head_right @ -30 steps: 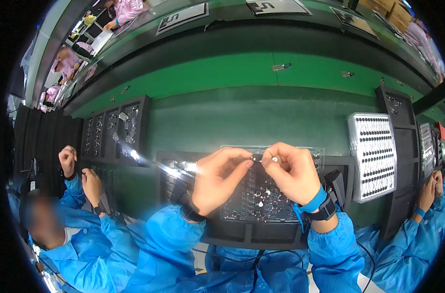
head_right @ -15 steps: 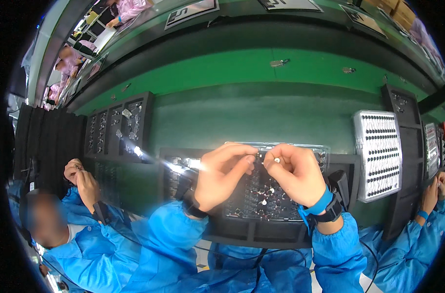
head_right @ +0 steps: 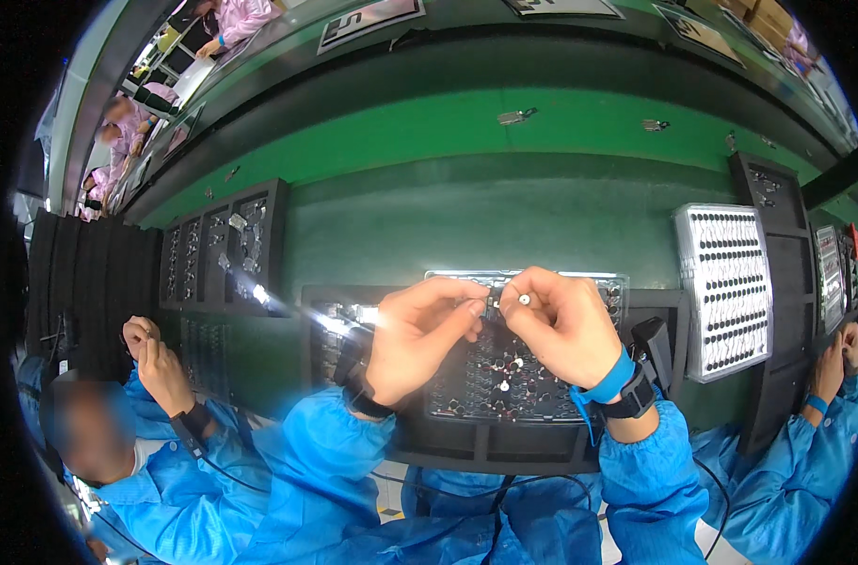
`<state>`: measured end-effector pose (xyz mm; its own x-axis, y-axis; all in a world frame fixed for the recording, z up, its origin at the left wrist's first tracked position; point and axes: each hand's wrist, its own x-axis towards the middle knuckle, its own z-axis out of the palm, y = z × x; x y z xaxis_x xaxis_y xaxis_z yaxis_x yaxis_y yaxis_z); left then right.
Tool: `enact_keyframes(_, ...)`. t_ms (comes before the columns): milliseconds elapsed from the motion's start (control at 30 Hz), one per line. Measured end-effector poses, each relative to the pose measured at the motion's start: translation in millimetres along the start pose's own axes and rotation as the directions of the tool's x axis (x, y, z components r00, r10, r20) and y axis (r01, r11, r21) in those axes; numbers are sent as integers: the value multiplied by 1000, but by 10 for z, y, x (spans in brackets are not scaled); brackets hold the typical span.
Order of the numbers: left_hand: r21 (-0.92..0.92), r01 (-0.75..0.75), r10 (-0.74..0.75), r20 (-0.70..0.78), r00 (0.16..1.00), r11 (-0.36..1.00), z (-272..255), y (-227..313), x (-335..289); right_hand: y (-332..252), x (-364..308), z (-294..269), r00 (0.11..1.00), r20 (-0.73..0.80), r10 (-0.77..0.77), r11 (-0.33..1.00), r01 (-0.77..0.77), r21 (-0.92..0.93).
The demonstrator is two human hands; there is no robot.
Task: Picking small electronic or mechanical parts from a tray and assembling them into larger components on a production line.
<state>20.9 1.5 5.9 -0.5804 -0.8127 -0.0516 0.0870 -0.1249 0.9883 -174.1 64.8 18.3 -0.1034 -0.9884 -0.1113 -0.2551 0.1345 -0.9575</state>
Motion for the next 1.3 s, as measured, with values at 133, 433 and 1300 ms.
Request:
enact_keyframes(133,-5,7,-7,5,1000,1000,-7,-23,-1,9,3,10,1000,-4,0,1000,0,8)
enact_keyframes(433,8,-25,25,10,1000,1000,-11,-26,-6,6,6,7,1000,-11,14,1000,-14,-7)
enact_keyframes(1300,229,-144,157,-41,987,963,23,6,1,-45,15,47,998,-49,-30,999,28,-44)
